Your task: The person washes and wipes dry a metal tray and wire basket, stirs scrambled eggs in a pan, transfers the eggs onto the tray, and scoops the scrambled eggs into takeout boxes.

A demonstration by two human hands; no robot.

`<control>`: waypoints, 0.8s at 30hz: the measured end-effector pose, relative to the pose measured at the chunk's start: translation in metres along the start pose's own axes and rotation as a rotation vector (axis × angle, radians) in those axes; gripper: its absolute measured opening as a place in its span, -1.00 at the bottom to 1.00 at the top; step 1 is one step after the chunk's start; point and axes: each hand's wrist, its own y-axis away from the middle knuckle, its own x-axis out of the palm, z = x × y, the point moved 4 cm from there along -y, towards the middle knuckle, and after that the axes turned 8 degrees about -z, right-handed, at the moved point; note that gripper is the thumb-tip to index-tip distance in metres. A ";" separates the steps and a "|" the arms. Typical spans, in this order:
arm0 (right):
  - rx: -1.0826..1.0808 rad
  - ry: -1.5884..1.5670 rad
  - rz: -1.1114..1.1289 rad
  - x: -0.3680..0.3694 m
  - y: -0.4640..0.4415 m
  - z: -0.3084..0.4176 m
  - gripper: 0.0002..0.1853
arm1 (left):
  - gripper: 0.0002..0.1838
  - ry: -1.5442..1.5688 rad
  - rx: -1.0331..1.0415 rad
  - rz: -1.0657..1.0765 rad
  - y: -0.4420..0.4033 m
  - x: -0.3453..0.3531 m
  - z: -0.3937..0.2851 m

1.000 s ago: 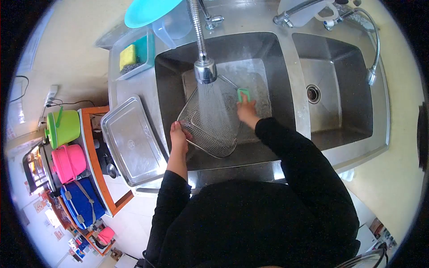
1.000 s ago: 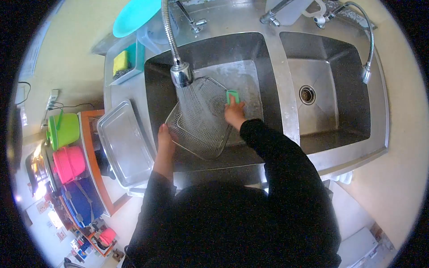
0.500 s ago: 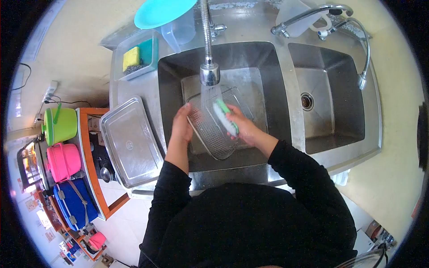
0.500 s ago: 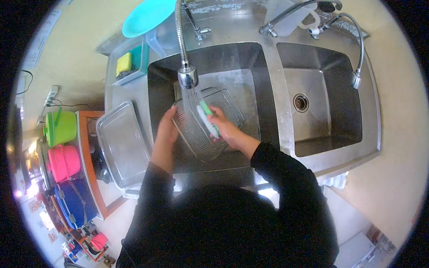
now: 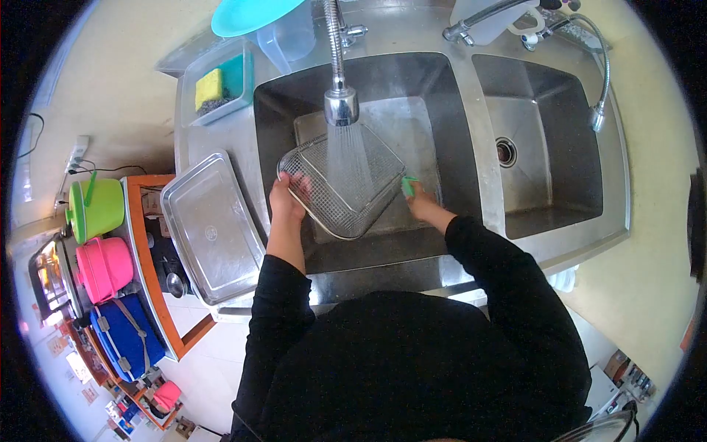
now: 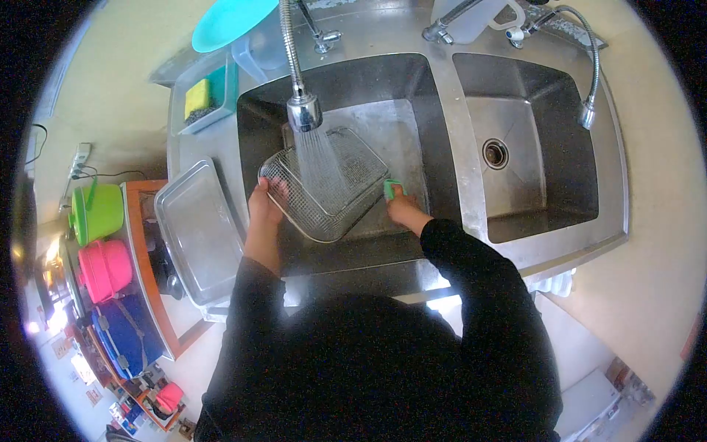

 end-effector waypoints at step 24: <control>-0.014 -0.190 0.019 0.024 0.049 0.082 -0.43 | -0.70 0.010 0.164 -0.163 -0.003 -0.013 0.011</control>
